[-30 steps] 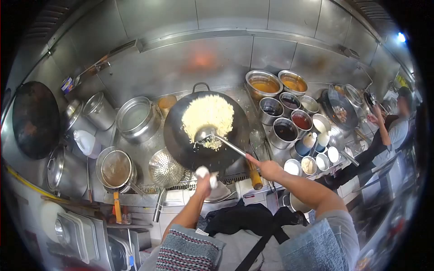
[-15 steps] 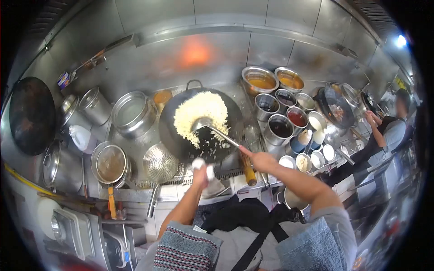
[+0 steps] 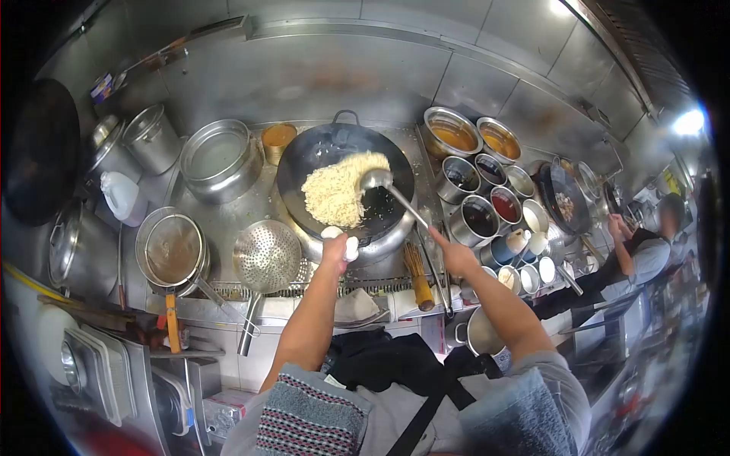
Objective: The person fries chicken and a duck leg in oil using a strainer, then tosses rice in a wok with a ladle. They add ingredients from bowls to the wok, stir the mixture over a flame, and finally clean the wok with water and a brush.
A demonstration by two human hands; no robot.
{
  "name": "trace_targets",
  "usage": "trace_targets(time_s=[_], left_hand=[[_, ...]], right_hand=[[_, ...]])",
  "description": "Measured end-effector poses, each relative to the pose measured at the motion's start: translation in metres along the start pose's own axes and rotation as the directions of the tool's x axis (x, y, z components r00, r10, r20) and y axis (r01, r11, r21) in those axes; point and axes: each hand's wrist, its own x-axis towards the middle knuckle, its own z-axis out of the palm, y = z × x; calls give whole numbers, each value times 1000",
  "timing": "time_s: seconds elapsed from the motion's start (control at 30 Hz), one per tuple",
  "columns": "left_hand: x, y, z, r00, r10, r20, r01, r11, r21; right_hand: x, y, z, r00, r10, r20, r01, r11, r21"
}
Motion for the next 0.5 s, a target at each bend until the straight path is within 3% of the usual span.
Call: trace_targets(time_s=[0.07, 0.1, 0.13, 0.17, 0.2, 0.23, 0.3, 0.33, 0.37, 0.4, 0.43, 0.5], left_hand=[[-29, 18, 8, 999, -38, -26, 39, 998, 45], [-40, 23, 10, 995, -83, -49, 87, 991, 99], [-39, 21, 6, 992, -127, 3, 126, 990, 69], [-34, 21, 5, 992, -128, 5, 128, 990, 65], [-30, 20, 4, 984, -173, 32, 171, 984, 53], [-24, 17, 1, 974, -219, 62, 216, 975, 46], [-13, 13, 1, 981, -174, 86, 171, 984, 49], [-12, 14, 1, 989, -142, 39, 140, 988, 58], [-10, 13, 0, 994, -112, -7, 113, 991, 73], [-9, 12, 1, 993, -116, 0, 116, 991, 74], [-5, 13, -2, 994, -111, -9, 111, 987, 118], [-3, 17, -6, 994, -107, -14, 108, 980, 165]], right_hand=[[46, 6, 6, 971, -135, -195, 161, 979, 124], [47, -11, -14, 971, -139, -196, 165, 978, 124], [32, -36, -49, 998, 0, -63, 28, 893, 448], [24, -52, -68, 990, 92, 110, -143, 699, 701], [68, -33, -15, 911, -62, -408, 311, 753, 580], [106, -34, 24, 912, -57, -406, 306, 754, 581], [156, -45, 72, 825, -44, -564, 257, 917, 304], [131, -64, 41, 944, -85, -318, 253, 806, 535], [102, -88, 4, 992, -122, -24, 100, 666, 739], [71, -113, -35, 958, -146, 248, -125, 568, 814], [59, -109, -44, 960, -140, 242, -123, 566, 815], [25, -92, -38, 943, -330, -26, 299, 816, 495]])
